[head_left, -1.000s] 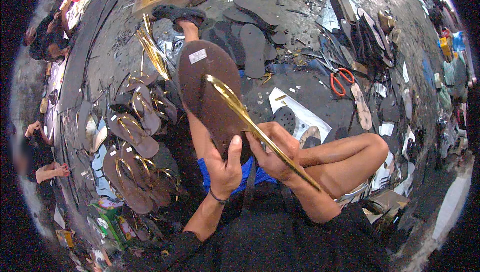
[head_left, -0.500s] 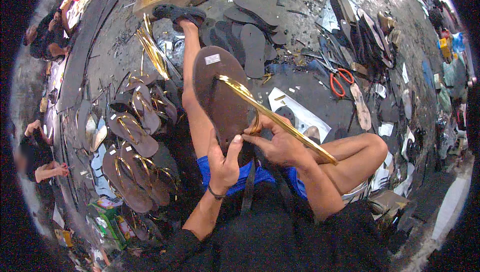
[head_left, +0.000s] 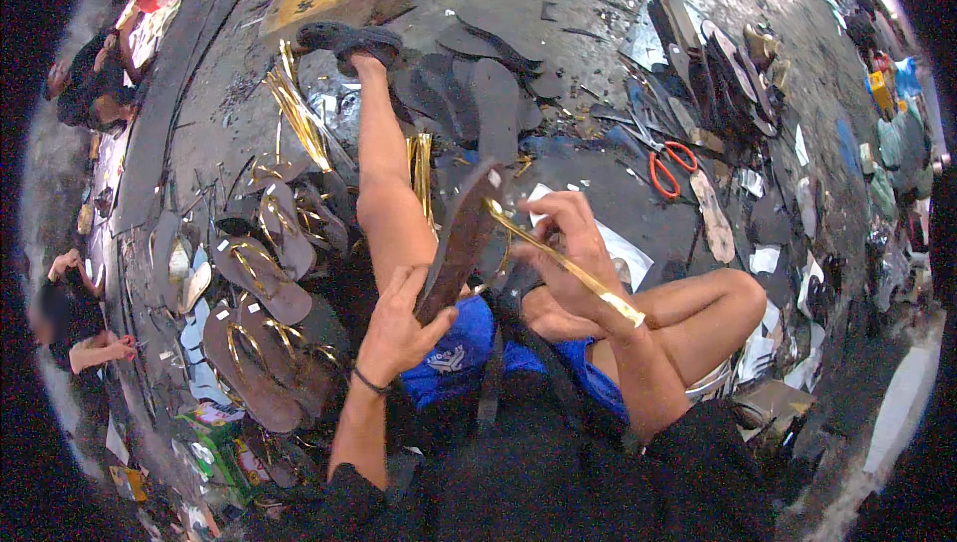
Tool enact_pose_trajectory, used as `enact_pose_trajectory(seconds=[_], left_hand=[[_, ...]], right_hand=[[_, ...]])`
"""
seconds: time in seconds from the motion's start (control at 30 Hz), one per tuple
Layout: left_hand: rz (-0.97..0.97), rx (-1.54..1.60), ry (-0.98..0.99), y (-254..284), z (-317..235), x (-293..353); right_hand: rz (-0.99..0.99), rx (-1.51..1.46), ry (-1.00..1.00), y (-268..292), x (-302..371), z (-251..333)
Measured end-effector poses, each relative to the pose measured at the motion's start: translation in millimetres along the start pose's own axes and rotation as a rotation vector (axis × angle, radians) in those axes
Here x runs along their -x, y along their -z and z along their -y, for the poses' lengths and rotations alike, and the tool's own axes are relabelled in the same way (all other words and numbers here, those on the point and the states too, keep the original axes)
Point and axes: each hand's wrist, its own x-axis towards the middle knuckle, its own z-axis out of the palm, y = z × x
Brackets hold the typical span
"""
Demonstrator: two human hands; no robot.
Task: The person sits on the floor and assembles sandals by attaching gold straps to brown soles. They repeatedly pick up straps, thread them through holes in the soles, and secure them in place. The workspace is cluttered with materials and tools.
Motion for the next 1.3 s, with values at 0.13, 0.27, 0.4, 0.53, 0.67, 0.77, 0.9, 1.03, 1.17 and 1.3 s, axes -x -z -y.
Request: enact_pose_trajectory(seconds=[0.13, 0.27, 0.4, 0.53, 0.67, 0.77, 0.9, 1.03, 1.17, 1.3], left_hand=[[0.110, 0.168, 0.151, 27, 19, 16], [-0.435, 0.877, 0.284, 17, 28, 36], [-0.477, 0.679, 0.538, -17, 15, 43], [-0.036, 0.498, 0.304, -15, 11, 50], [0.090, 0.483, 0.320, -4, 8, 50], [0.101, 0.463, 0.264, -6, 8, 50], [0.050, 0.396, 0.134, -12, 12, 45], [0.044, 0.437, 0.141, -12, 14, 48], [0.073, 0.502, 0.192, -15, 13, 41], [-0.547, 1.063, 0.280, -7, -16, 25]], right_hand=[[-0.177, -0.637, -0.562, 9, 9, -51], [-0.200, -1.189, -0.879, 6, 30, -63], [0.205, -0.245, -0.388, -40, 49, -15], [0.388, -0.047, -0.245, -39, 51, 30], [0.377, 0.007, -0.202, -42, 56, 33], [0.342, 0.060, -0.176, -45, 62, 39], [0.276, 0.014, -0.136, -61, 69, 25], [0.388, -0.198, -0.165, -44, 68, 14], [0.400, -0.480, -0.559, -55, 63, 6], [0.284, -0.161, -0.245, -22, 48, 1]])
